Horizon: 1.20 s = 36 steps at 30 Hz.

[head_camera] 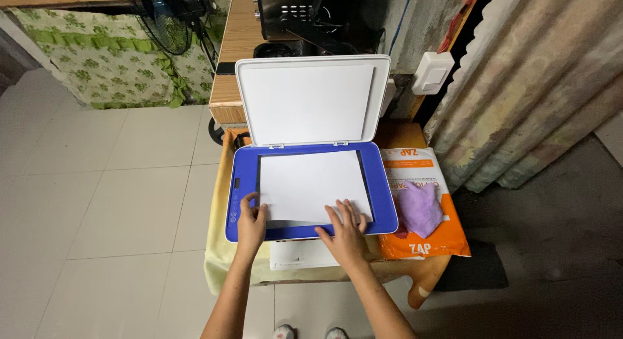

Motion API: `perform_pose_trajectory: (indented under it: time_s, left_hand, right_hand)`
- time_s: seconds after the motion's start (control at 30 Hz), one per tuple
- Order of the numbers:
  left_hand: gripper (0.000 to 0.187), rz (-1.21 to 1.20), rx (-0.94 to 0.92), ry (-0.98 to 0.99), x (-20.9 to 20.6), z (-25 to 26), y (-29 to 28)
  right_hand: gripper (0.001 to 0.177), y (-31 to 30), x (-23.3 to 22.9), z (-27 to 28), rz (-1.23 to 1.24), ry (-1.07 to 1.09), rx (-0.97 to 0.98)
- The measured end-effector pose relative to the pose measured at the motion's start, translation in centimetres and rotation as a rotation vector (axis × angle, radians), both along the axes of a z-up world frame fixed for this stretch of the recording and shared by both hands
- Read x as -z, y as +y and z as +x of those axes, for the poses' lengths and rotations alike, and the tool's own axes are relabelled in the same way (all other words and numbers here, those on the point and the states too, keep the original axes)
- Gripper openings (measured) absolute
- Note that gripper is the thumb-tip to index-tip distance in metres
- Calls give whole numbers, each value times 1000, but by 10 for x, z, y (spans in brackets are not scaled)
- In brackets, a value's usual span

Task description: The person wipes the lid and body of an HP printer with a purple cloth, opens the scanner lid to place a sheet of paper on the glass, closes the lid, and wipes the printer again before pulling a sheet from the front output slot.

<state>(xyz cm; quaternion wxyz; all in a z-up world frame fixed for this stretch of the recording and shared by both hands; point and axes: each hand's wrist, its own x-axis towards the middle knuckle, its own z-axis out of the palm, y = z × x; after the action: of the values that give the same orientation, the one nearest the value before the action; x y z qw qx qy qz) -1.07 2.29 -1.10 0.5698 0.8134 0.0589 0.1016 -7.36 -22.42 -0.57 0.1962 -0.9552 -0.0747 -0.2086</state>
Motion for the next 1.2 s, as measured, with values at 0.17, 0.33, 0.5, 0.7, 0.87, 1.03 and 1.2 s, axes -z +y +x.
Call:
perform_pose_trajectory:
  time_s: [0.17,0.33,0.5,0.7,0.87,1.03,1.2]
  left_hand:
    - [42,-262,76,-86,1,3,-3]
    - [50,-416,162,-149,-4,0,-9]
    - [58,-475,203,-172,-12,-8,-7]
    - [61,-552,84,-101,-1,-6,2]
    - [69,-423,88,67,10,-3,1]
    - [76,-470,106,116,9,2,-8]
    - [71,-494,107,-53,11,9,-14]
  right_hand:
    - [51,20,-24,9,-13,-94,-131]
    - [31,47,-51,22,53,-142,-255]
    - [3,63,-72,35,-55,-147,-214]
    - [8,52,-113,33,254,-180,-205]
    - [12,32,-139,28,569,-199,-198]
    - [16,25,-130,27,1217,-117,-92]
    - [19,17,-97,25,1522,-63,-34]
